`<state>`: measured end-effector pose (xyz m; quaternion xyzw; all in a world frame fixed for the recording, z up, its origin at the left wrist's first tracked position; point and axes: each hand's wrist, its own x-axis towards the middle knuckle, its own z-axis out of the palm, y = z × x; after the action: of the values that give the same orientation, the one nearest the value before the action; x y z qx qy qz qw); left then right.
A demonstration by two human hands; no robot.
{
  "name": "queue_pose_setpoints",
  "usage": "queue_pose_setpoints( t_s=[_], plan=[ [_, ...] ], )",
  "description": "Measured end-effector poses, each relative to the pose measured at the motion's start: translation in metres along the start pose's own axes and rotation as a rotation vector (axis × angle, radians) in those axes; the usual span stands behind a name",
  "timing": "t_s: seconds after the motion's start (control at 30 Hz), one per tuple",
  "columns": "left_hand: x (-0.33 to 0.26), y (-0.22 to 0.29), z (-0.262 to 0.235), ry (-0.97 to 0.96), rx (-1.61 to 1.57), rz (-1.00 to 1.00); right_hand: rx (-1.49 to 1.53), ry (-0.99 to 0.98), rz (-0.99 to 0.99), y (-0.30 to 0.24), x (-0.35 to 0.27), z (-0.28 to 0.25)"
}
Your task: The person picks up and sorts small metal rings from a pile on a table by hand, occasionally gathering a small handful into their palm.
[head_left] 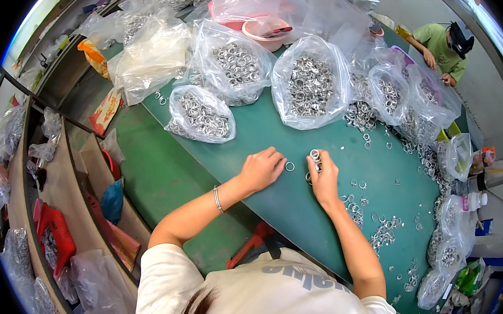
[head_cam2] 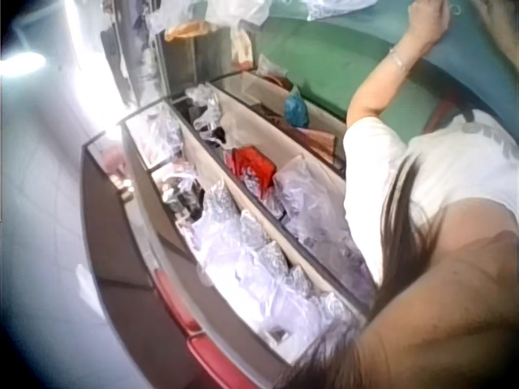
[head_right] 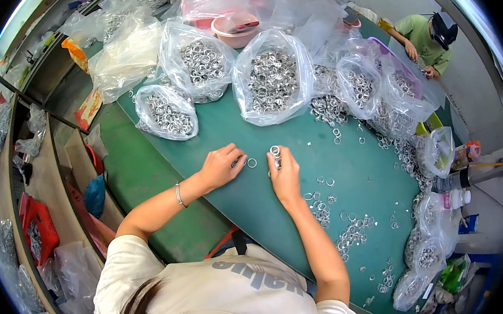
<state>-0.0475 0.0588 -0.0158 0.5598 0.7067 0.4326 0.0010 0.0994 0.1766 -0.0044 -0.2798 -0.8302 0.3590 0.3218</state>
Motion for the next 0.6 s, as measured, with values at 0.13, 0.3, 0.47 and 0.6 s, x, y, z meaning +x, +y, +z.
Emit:
queue_pose_setpoints(
  t_s=[0.13,0.3,0.47,0.6],
  plan=[
    [0.022,-0.002,0.0,0.143,-0.277,-0.231,0.546,-0.009,0.485,0.001,0.015,-0.01],
    [0.042,-0.007,-0.008,0.141,-1.34,-0.914,1.188,-0.138,0.877,-0.021,0.028,-0.017],
    [0.066,-0.012,-0.039,0.189,-1.797,-1.003,1.316,-0.436,0.995,-0.063,0.054,-0.011],
    [0.134,-0.028,-0.087,0.587,-1.504,-0.772,1.338,-0.514,0.817,-0.081,0.14,0.035]
  ],
)
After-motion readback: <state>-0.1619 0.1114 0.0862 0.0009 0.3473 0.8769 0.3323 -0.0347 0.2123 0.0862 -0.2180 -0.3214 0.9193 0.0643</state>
